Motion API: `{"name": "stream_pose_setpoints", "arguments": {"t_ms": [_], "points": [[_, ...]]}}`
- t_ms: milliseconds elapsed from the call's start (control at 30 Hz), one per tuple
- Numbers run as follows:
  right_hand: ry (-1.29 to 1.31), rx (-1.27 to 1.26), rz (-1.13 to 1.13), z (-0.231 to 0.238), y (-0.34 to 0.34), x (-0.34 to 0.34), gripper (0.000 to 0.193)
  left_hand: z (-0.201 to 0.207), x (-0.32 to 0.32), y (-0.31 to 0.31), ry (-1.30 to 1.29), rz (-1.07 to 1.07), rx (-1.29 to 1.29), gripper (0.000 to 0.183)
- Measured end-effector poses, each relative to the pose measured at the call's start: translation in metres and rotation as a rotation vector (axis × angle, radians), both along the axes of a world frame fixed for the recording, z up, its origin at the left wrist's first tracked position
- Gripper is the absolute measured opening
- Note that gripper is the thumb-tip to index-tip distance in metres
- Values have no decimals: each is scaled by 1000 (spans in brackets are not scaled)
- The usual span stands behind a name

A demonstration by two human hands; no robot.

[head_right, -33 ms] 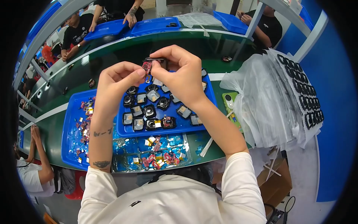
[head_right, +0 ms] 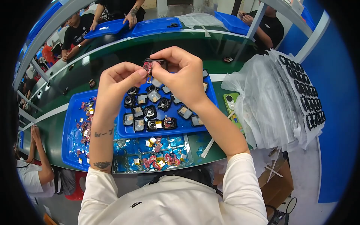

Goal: Manually assemble and inspect small electronic components, specifically attaching small chips or parts to a black housing on an assembly line.

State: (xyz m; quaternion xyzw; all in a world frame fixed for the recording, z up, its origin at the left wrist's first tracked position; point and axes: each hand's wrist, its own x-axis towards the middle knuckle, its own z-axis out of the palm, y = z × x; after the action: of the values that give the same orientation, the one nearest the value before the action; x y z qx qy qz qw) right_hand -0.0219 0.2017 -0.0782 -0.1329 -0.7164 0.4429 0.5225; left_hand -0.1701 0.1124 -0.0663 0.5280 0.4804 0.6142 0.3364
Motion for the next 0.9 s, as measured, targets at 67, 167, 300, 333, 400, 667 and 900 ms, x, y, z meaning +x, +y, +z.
{"name": "stream_pose_setpoints", "arguments": {"t_ms": [67, 167, 300, 333, 400, 667, 900], "points": [[26, -6, 45, 2, -2, 0, 16, -1, 1, 1, -6, 32, 20, 17], [-7, 20, 53, 2, 0, 0, 17, -1, 1, 2, 56, 112, 41, 17], [-26, 26, 73, 2, -1, 1, 19, -1, 6, 3, 54, 178, 75, 18], [-38, 26, 70, 2, -2, 1, 20, -3, 6, 5, 75, 210, 86, 18], [-18, 30, 93, 2, -3, 0, 20, -3, 4, 7, 95, 245, 99, 17], [-139, 378, 112, 17, 12, 17, 20, 3, -14, 4, 179, 30, 41, 17], [-317, 492, 62, 24, 14, 19, 26, 5, -22, -1, 225, 82, 95, 38]]}}
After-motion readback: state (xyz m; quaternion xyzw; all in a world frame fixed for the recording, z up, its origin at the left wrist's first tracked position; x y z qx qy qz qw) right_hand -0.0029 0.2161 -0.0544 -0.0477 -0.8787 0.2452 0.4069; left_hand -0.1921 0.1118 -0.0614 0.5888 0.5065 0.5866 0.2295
